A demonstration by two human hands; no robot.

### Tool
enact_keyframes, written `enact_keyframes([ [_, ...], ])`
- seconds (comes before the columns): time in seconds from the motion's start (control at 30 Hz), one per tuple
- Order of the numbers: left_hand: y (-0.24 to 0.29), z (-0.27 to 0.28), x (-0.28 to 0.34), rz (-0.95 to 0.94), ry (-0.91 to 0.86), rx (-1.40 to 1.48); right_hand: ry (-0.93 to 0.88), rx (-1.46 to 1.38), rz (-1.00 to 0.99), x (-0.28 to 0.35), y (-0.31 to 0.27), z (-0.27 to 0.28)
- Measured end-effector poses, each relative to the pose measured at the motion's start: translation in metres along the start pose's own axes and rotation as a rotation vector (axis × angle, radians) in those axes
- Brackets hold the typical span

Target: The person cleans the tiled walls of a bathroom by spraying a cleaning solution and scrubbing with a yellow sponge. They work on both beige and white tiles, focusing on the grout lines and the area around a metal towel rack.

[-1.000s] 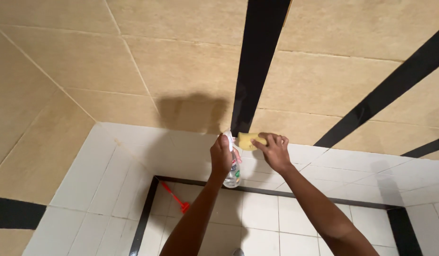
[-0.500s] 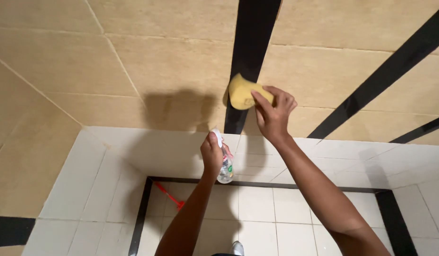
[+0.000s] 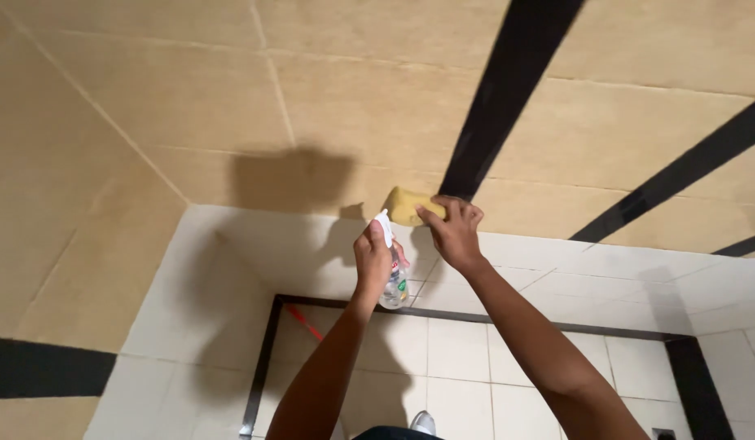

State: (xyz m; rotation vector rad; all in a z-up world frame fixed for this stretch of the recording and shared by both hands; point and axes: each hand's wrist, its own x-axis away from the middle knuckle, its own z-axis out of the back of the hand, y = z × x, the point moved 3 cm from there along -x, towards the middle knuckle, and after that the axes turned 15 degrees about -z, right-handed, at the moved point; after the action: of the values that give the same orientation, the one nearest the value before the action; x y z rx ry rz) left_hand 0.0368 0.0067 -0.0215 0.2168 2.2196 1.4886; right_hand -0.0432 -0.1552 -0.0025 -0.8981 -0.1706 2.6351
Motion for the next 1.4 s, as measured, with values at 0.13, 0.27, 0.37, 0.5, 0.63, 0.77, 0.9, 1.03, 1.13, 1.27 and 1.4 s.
enact_keyframes([
  [0.13, 0.021, 0.031, -0.007, -0.019, -0.036, -0.046, -0.026, -0.013, -0.041, 0.008, -0.013, -0.012],
  [0.27, 0.018, 0.063, -0.009, 0.002, -0.037, -0.016, 0.008, -0.045, -0.122, 0.010, -0.023, -0.013],
  [0.37, 0.022, 0.079, -0.011, 0.022, -0.060, -0.011, 0.040, -0.062, -0.159, 0.009, -0.038, -0.011],
  [0.5, 0.034, 0.100, -0.011, -0.016, -0.073, 0.005, 0.070, -0.084, -0.201, 0.008, -0.072, -0.004],
  [0.63, 0.039, 0.127, -0.006, -0.015, -0.114, 0.011, 0.070, -0.094, -0.233, 0.018, -0.103, 0.004],
  [0.77, 0.041, 0.154, 0.004, -0.008, -0.181, 0.002, 0.065, -0.084, -0.292, 0.042, -0.129, 0.012],
  [0.9, 0.034, 0.171, 0.022, 0.038, -0.202, 0.068, 0.025, -0.141, -0.402, 0.071, -0.151, 0.022],
  [1.03, 0.042, 0.167, 0.037, 0.087, -0.194, 0.119, 0.016, -0.114, -0.465, 0.098, -0.153, 0.017],
  [1.13, 0.049, 0.166, 0.051, 0.183, -0.162, 0.101, 0.018, -0.094, -0.506, 0.112, -0.154, 0.019],
  [1.27, 0.042, 0.167, 0.073, 0.230, -0.215, 0.131, 0.032, -0.084, -0.567, 0.125, -0.151, 0.026],
  [1.4, 0.029, 0.166, 0.093, 0.196, -0.273, 0.250, 0.020, -0.099, -0.638, 0.142, -0.136, 0.031],
])
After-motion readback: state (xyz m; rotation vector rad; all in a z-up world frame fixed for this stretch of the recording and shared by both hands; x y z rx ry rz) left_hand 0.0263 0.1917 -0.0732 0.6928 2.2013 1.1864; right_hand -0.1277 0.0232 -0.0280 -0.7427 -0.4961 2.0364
